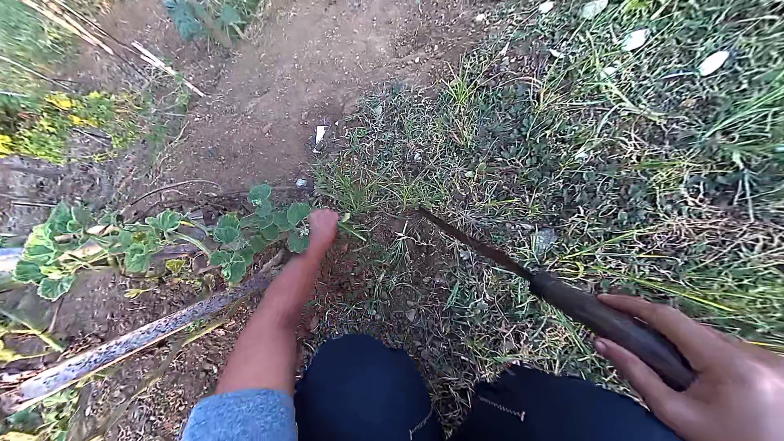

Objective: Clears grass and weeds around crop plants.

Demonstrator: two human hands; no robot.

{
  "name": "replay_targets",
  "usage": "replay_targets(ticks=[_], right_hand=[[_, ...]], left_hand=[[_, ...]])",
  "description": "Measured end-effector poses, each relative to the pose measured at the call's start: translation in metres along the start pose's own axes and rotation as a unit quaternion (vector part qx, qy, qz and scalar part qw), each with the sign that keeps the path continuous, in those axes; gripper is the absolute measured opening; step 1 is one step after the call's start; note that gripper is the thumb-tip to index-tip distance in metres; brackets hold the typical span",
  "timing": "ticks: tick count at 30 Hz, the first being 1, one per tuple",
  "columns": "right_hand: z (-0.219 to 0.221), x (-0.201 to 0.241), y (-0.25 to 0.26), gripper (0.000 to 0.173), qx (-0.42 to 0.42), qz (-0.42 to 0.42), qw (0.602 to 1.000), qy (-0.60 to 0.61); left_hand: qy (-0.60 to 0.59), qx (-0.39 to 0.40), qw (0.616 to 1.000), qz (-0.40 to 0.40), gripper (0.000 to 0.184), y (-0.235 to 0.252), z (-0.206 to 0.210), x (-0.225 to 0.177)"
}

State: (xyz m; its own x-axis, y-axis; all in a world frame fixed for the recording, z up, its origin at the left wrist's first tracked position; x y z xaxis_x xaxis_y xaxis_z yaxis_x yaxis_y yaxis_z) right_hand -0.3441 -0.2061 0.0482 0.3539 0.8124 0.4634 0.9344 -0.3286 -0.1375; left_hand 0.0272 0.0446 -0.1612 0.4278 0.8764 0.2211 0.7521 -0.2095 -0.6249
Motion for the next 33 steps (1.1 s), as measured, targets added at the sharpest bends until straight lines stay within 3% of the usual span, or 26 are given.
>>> replay_targets(ticks=[4, 7, 10, 13, 17, 20, 25, 29, 33], right_hand=[[-0.005, 0.013, 0.001, 0.052, -0.02, 0.021, 1.0, -0.012], [-0.007, 0.013, 0.003, 0.052, -0.024, 0.037, 0.999, -0.01], [-0.009, 0.016, 0.004, 0.051, -0.02, 0.042, 0.999, -0.009], [-0.006, 0.022, 0.003, 0.051, -0.02, 0.035, 0.999, -0.016], [-0.004, 0.024, -0.001, 0.051, -0.016, 0.037, 0.999, -0.016], [-0.001, 0.02, -0.003, 0.051, -0.025, 0.04, 0.999, -0.019], [-0.002, 0.019, -0.003, 0.051, -0.031, 0.049, 0.998, -0.015], [-0.002, 0.018, 0.0, 0.051, -0.03, 0.046, 0.998, -0.013], [0.001, 0.016, -0.001, 0.05, -0.037, 0.036, 0.999, -0.017]], left_hand=[[0.014, -0.002, 0.999, -0.028, 0.032, 0.019, 0.005, 0.02], [0.065, -0.049, 0.996, 0.022, 0.039, 0.046, 0.038, 0.038], [0.103, -0.057, 0.991, 0.059, 0.039, 0.053, 0.044, 0.044], [0.111, -0.03, 0.993, 0.029, 0.033, 0.049, 0.036, 0.041], [0.102, -0.063, 0.993, -0.002, 0.033, 0.049, 0.044, 0.04], [0.117, -0.014, 0.992, -0.042, 0.038, 0.047, 0.026, 0.029], [0.062, -0.007, 0.997, -0.048, 0.033, 0.042, 0.015, 0.031], [-0.059, -0.071, 0.996, -0.009, 0.015, 0.04, 0.03, 0.059], [-0.11, -0.073, 0.991, -0.022, 0.028, 0.039, 0.027, 0.054]])
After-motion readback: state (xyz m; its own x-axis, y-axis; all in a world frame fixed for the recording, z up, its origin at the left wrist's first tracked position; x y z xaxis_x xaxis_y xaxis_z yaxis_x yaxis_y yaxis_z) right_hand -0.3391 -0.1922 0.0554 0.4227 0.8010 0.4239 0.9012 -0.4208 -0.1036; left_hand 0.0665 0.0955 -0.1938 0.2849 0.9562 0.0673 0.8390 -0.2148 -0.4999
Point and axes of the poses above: each hand's wrist, its own y-axis towards the middle knuckle, its own z-axis out of the palm, x = y × z, the point moved 1 cm from there along y, towards the middle knuckle, and after that the axes turned 5 degrees about -z, right-handed, at the moved point
